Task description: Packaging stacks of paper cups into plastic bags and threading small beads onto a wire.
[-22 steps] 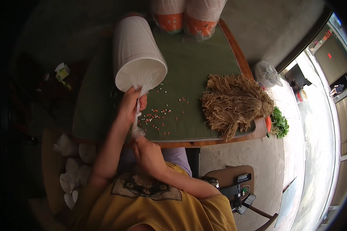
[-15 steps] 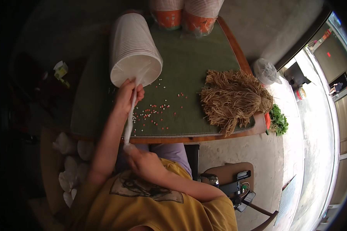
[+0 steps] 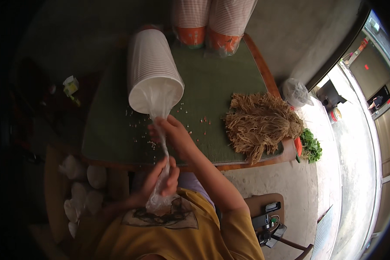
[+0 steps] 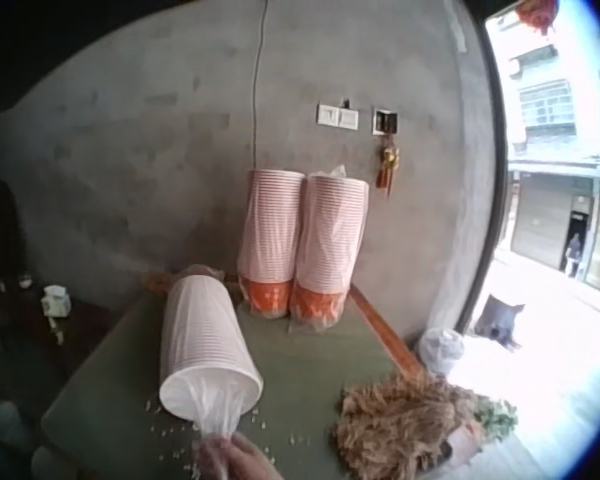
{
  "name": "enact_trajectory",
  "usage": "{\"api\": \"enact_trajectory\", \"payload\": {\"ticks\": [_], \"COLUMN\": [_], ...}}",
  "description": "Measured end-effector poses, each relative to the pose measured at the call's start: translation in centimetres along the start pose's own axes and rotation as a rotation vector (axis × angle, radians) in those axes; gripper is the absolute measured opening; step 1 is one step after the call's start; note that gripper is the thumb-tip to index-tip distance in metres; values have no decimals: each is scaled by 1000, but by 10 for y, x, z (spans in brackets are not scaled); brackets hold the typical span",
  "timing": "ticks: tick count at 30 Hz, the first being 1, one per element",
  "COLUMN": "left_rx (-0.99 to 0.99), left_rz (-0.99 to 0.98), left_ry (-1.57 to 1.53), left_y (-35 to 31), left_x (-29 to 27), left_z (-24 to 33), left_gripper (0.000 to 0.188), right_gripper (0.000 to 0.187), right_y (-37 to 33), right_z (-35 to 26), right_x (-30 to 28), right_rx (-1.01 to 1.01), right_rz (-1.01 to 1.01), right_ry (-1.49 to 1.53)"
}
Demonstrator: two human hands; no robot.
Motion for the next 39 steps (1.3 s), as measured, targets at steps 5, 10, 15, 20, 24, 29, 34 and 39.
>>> {"api": "enact_trajectory", "payload": {"ticks": [5, 10, 15, 20, 24, 29, 34, 39], "left_rx": [376, 687, 464, 525, 152, -142, 1027, 817], "left_rz": [358, 475, 319, 448, 298, -127, 548, 567], "left_ry": [677, 903, 521, 420, 488, 0, 1240, 945], "left_y": [-48, -23, 41, 12, -19, -34, -82, -73], "left_x": [-70, -58, -42, -47, -58, -48, -66, -67], "left_z": [38, 121, 74, 77, 38, -23, 81, 74], "left_gripper": [25, 26, 24, 16, 30, 35, 22, 22], "right_gripper": [29, 16, 15, 13, 18, 19, 24, 33], "right_y": [3, -67, -66, -63, -47, -35, -53, -55], "right_z": [-3, 19, -8, -19, -3, 27, 32, 28], "right_x": [2, -16, -38, -51, -42, -23, -19, -27], "right_rx": [-68, 175, -167, -199, -137, -39, 111, -12], "right_rz": [41, 158, 166, 210, 152, 122, 101, 102], "right_ry": [-85, -24, -76, 233, 246, 311, 266, 179]}}
Point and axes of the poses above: each hand's wrist, its own y-axis towards the middle knuckle, its own x-axis out of the palm, z = x × y, the point moved 10 cm from there along y, towards the middle knuckle, and after that the axes turned 10 degrees about z, right-handed, at the moved point
